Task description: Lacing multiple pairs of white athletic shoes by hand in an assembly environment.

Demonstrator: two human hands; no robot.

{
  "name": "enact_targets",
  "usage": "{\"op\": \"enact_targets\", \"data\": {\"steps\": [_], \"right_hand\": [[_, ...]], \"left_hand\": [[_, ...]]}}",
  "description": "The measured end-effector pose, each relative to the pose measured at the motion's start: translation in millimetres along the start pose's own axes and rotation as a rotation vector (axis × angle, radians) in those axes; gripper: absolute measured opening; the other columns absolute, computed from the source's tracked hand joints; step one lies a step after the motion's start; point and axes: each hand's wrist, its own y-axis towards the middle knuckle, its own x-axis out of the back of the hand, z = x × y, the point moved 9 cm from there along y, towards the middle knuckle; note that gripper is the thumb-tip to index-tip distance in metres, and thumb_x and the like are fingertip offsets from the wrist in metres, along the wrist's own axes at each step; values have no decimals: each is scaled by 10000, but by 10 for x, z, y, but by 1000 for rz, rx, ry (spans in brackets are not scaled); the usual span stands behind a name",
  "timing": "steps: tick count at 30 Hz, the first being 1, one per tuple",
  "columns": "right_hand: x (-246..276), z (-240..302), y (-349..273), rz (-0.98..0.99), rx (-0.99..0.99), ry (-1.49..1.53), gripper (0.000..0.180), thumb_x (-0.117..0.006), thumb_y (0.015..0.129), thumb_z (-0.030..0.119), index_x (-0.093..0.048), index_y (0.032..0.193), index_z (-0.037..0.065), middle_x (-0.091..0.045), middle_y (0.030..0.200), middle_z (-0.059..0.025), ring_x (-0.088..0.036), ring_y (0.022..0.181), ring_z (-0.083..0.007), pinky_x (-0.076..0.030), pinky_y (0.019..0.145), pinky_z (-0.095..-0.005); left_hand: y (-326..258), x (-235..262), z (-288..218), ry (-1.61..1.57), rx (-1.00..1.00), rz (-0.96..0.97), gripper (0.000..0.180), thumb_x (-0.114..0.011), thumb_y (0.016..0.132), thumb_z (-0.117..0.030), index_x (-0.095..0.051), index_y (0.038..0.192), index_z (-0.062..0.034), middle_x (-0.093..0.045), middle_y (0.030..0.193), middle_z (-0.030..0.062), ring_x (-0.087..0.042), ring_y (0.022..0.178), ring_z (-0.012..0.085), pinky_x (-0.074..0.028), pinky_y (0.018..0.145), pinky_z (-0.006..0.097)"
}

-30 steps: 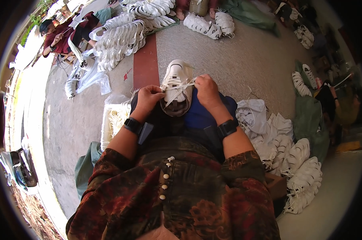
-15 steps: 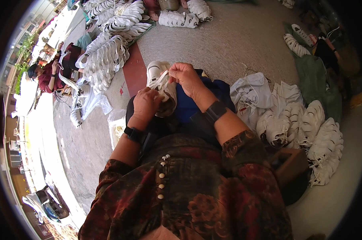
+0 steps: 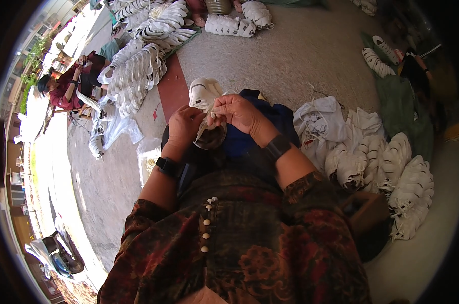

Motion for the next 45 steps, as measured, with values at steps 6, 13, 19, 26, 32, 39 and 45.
{"op": "enact_targets", "data": {"steps": [6,13,19,26,32,39,45], "right_hand": [[147,-203,14,-123,-47,-458,76,-557,778,43,-524,710,51,-534,647,-32,-562,624,-142,-431,554,-269],[53,203,-190,-215,350,-1506,72,-561,711,25,-510,659,30,-519,590,-162,-559,604,-322,-441,559,-396],[732,603,-714,-394,342,-1735,98,-582,730,93,-564,651,38,-538,628,-175,-551,619,-351,-445,564,-409],[848,593,-882,-515,280,-1851,47,-609,720,97,-606,694,58,-573,687,-137,-557,689,-313,-424,646,-408],[984,765,-1039,-661,274,-1927,15,-604,698,68,-599,684,71,-520,692,-130,-541,707,-311,-414,638,-396],[1576,867,-1284,-933,179,-1851,44,-578,722,90,-581,701,51,-530,691,-153,-543,709,-345,-431,612,-439],[1688,834,-1270,-1012,-25,-1848,90,-564,751,105,-577,696,36,-556,688,-165,-560,718,-342,-437,627,-438]], "left_hand": [[49,-423,-112,429,-11,357,150,-605,683,-210,-648,680,-67,-631,769,147,-623,746,294,-492,656,387],[-88,145,-82,516,11,381,133,-535,680,-115,-628,702,-22,-623,747,187,-619,738,330,-492,683,418],[-532,824,878,574,285,265,170,-560,694,-153,-625,720,2,-624,752,192,-617,722,342,-490,666,419],[-775,675,1284,48,399,76,136,-579,702,-133,-656,749,-32,-629,712,179,-623,696,335,-494,647,378],[-868,863,1348,27,367,100,125,-647,697,-136,-673,758,-31,-636,698,160,-634,663,290,-489,627,362],[-1044,889,1584,-33,480,139,120,-657,689,-120,-673,754,-20,-640,670,140,-631,613,234,-481,600,325],[-1229,888,1707,-89,463,169,104,-661,695,-80,-658,722,20,-626,614,80,-584,560,130,-457,537,274]]}}
